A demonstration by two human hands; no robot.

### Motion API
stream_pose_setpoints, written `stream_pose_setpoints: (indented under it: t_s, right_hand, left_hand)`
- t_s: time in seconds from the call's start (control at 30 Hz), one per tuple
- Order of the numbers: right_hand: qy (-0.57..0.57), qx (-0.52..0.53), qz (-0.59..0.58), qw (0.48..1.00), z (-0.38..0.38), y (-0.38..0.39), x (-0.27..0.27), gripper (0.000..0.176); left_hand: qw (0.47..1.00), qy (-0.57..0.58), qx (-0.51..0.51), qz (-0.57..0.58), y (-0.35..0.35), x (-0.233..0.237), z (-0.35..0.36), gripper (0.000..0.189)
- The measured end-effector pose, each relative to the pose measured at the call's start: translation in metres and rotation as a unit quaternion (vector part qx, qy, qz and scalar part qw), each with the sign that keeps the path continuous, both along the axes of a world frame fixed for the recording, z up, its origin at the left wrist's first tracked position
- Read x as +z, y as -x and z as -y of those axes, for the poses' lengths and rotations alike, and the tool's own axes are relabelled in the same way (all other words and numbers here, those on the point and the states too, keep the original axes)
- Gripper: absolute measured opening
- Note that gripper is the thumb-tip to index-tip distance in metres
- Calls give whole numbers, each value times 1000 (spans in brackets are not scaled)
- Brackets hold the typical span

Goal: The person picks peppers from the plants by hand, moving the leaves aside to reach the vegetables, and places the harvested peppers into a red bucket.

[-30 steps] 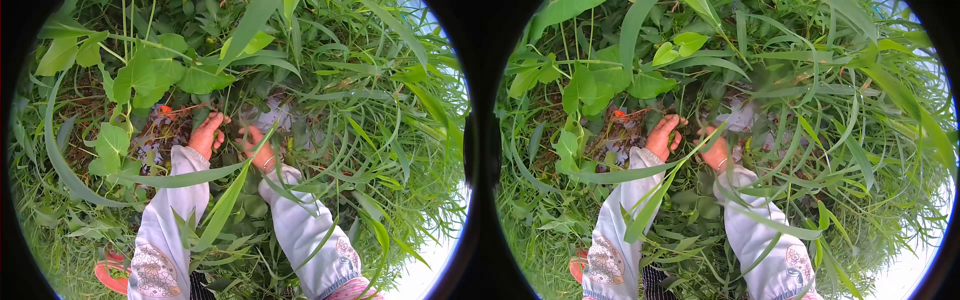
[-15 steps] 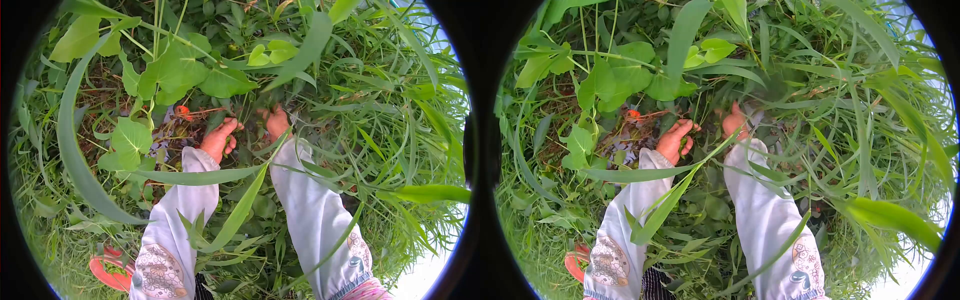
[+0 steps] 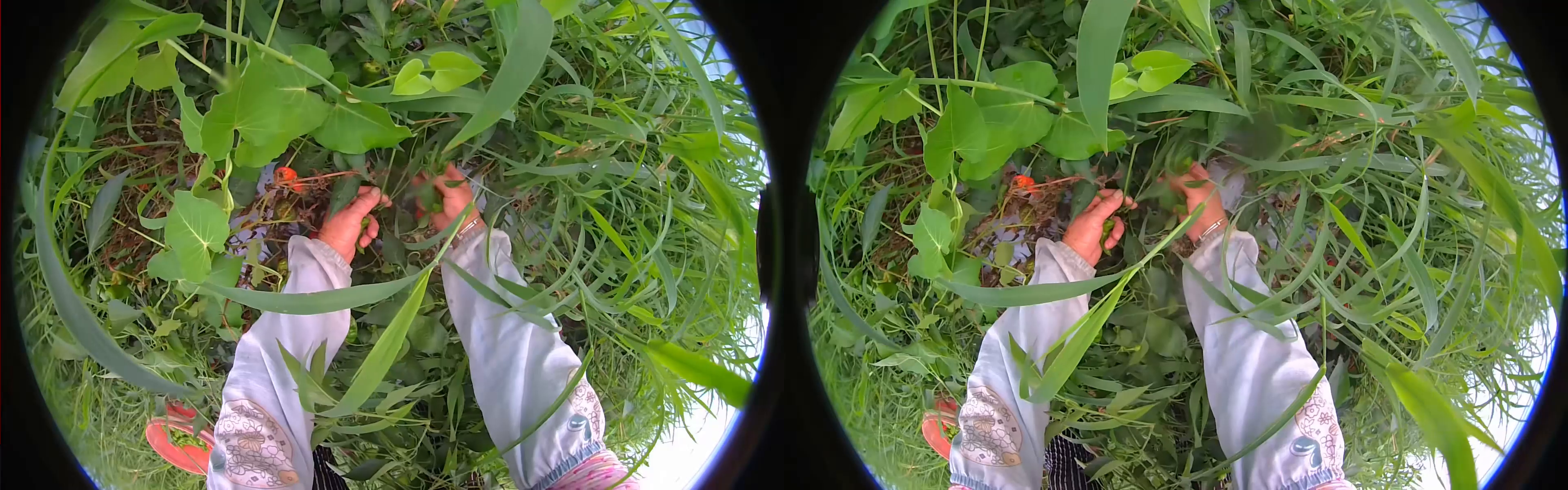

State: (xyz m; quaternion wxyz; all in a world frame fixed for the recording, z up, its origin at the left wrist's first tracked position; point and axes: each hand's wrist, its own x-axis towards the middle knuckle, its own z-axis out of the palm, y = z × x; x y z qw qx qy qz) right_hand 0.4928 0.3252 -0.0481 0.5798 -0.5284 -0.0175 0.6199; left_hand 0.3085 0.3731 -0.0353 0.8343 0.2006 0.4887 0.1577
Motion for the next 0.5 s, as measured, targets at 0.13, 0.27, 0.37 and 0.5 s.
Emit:
stream_pose_setpoints:
  t_s: [0.13, 0.27, 0.37, 0.5]
  right_hand:
    - [-70, 9, -254, 965, 12, -5, 16, 40]
    - [-104, 26, -217, 970, 26, 16, 25, 47]
    - [-159, 91, -83, 980, 26, 33, 40, 43]
    - [-96, 109, 18, 989, 44, 46, 54, 39]
  left_hand:
    - [1000, -12, -1, -4, -1, 1, 0, 25]
    - [999, -23, -12, -25, -3, -3, -1, 28]
    - [999, -17, -2, -34, -4, -8, -5, 35]
    - [996, -64, -11, -66, -9, 23, -8, 38]
